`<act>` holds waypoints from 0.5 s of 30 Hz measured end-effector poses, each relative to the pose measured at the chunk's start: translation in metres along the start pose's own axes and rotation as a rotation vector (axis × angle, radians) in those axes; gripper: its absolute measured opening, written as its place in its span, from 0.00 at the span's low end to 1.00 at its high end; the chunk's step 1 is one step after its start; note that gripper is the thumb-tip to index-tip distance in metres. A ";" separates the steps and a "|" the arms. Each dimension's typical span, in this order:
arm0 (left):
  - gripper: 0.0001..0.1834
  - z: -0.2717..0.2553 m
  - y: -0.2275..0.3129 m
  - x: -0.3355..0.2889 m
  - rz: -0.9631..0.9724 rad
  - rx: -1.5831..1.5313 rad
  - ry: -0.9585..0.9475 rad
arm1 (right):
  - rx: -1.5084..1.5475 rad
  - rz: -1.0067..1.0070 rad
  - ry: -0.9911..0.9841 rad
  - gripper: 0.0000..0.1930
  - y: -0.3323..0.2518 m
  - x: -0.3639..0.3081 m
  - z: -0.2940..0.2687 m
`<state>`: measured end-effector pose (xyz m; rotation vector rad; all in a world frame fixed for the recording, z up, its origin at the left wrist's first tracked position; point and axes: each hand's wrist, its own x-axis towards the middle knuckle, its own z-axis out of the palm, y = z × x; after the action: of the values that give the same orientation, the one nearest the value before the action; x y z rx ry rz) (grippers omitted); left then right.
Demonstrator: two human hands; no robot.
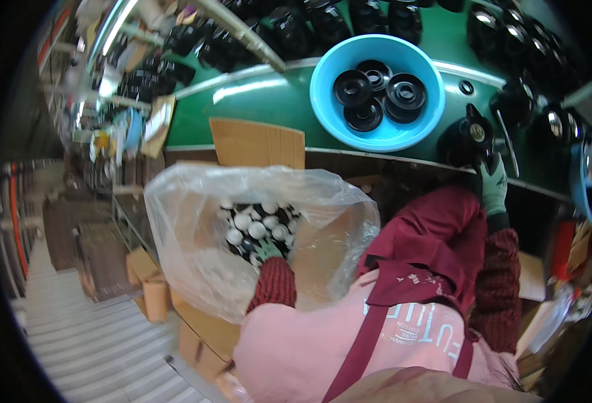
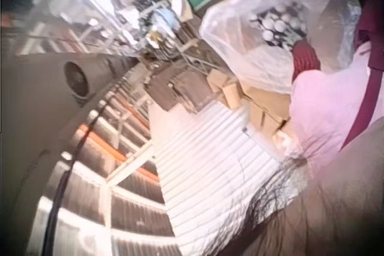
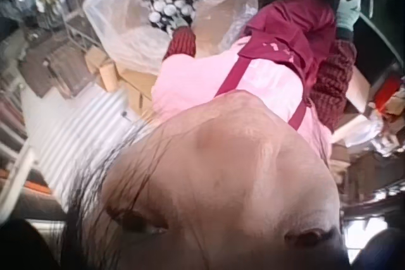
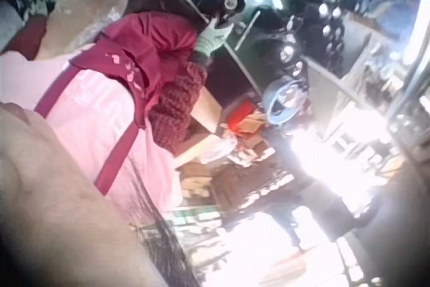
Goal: The person assembles black kettles by inserting a metal heating element into the base, then placing a black lid on top. They handle each kettle one at a time, moving them from a blue basin to a cardboard box after assembly.
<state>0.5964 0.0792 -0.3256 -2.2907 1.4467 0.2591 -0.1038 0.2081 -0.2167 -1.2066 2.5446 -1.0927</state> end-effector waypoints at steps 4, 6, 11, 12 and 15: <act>0.53 0.005 -0.023 -0.001 -0.064 0.081 -0.056 | -0.046 0.093 0.001 0.33 -0.034 -0.003 -0.007; 0.53 -0.003 -0.021 0.007 -0.074 0.117 -0.076 | -0.051 0.072 0.029 0.33 -0.023 -0.001 -0.001; 0.50 -0.022 -0.062 0.059 0.067 0.163 -0.167 | 0.011 0.101 -0.051 0.31 -0.039 0.004 0.003; 0.39 -0.040 -0.048 0.046 0.319 0.127 0.003 | -0.017 0.102 -0.031 0.31 -0.040 0.001 0.001; 0.36 -0.161 0.063 -0.009 0.399 0.417 -0.465 | -0.058 0.117 0.012 0.30 -0.037 -0.007 -0.003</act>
<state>0.5262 -0.0077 -0.1940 -1.4816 1.5162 0.5126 -0.0777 0.1993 -0.1915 -1.0519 2.6356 -1.0104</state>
